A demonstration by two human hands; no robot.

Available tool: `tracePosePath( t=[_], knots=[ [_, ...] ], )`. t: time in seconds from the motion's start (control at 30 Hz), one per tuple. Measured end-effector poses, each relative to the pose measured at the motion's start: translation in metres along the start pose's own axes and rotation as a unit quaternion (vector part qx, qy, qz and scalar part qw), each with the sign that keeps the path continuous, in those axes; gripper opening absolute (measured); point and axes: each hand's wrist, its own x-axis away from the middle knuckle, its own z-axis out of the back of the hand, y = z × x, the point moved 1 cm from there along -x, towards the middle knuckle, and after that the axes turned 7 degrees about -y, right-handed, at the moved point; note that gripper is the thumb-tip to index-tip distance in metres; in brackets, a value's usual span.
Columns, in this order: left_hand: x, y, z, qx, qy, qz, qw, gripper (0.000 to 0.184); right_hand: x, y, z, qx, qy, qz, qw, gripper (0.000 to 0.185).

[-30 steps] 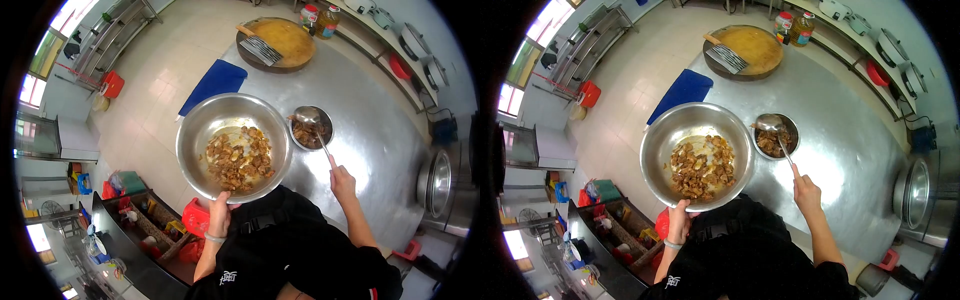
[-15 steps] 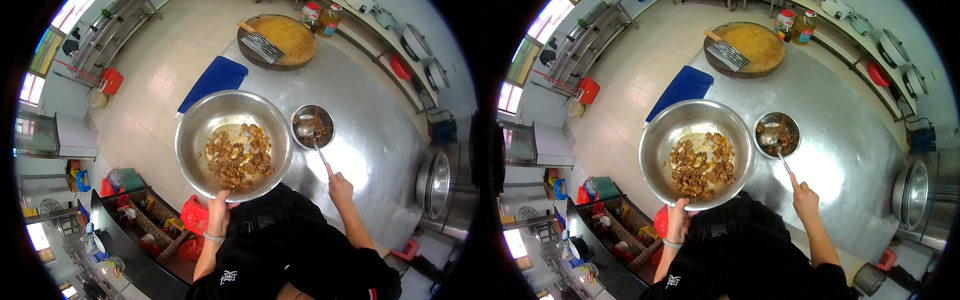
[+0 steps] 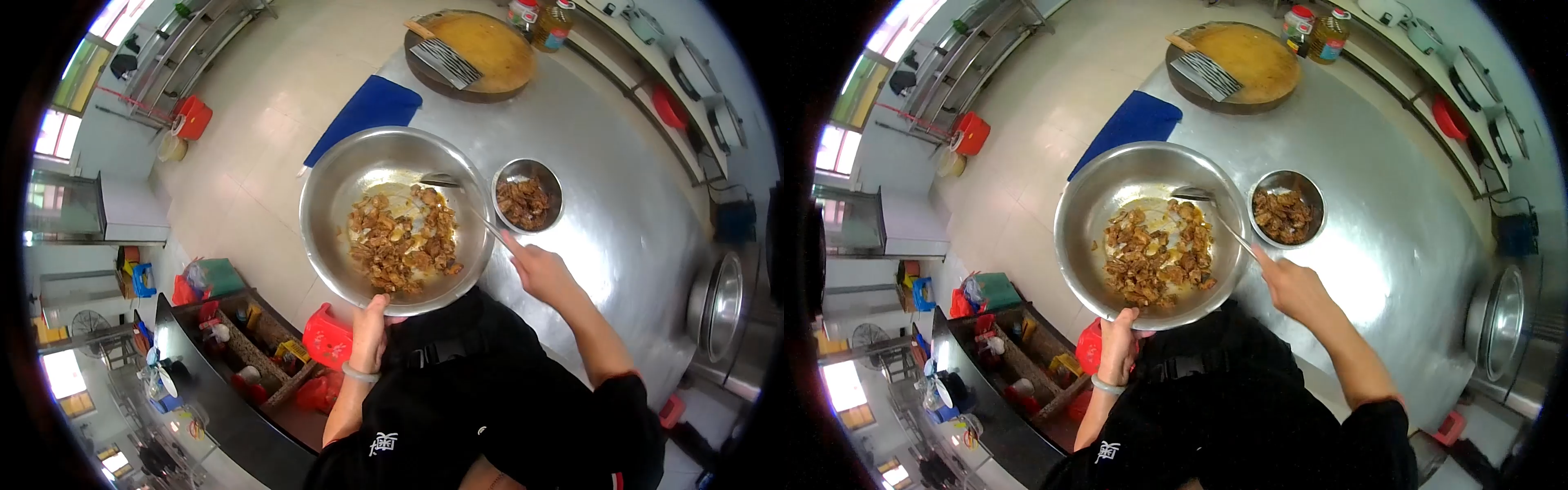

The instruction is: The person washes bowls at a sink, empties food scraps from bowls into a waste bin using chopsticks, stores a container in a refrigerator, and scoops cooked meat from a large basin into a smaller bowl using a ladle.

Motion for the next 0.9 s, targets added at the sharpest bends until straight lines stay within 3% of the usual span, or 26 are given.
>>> tracePosePath(
  t=[0.2, 0.27, 0.33, 0.4, 0.47, 0.53, 0.63, 0.9],
  knots=[
    [-0.003, -0.002, 0.0, -0.017, 0.002, -0.006, 1.0, 0.032, -0.046, 0.01, 0.008, 0.105, -0.081, 0.053, 0.99, 0.053],
    [-0.006, -0.009, 0.006, -0.014, 0.006, -0.003, 1.0, 0.031, -0.031, -0.001, 0.03, 0.042, -0.216, 0.028, 0.975, 0.052],
    [-0.018, -0.028, 0.017, -0.005, 0.013, -0.047, 0.999, 0.026, -0.013, 0.004, 0.027, 0.017, -0.228, 0.032, 0.973, 0.05],
    [-0.02, -0.034, 0.018, -0.003, 0.014, -0.057, 0.998, 0.026, 0.003, -0.007, 0.041, -0.17, -0.361, -0.037, 0.916, 0.051],
    [-0.021, -0.036, 0.018, -0.004, 0.016, -0.08, 0.997, 0.027, 0.006, -0.036, 0.05, -0.291, -0.431, -0.134, 0.844, 0.05],
    [-0.023, -0.039, 0.021, -0.027, -0.01, -0.062, 0.998, 0.029, 0.002, -0.051, 0.045, -0.356, -0.438, -0.125, 0.816, 0.05],
    [-0.02, -0.042, 0.021, -0.068, -0.029, -0.056, 0.996, 0.029, -0.01, -0.063, 0.033, -0.512, -0.45, -0.128, 0.72, 0.05],
    [-0.022, -0.041, 0.017, -0.076, -0.037, -0.092, 0.992, 0.031, -0.037, -0.066, 0.008, -0.637, -0.403, -0.103, 0.649, 0.05]
  ],
)
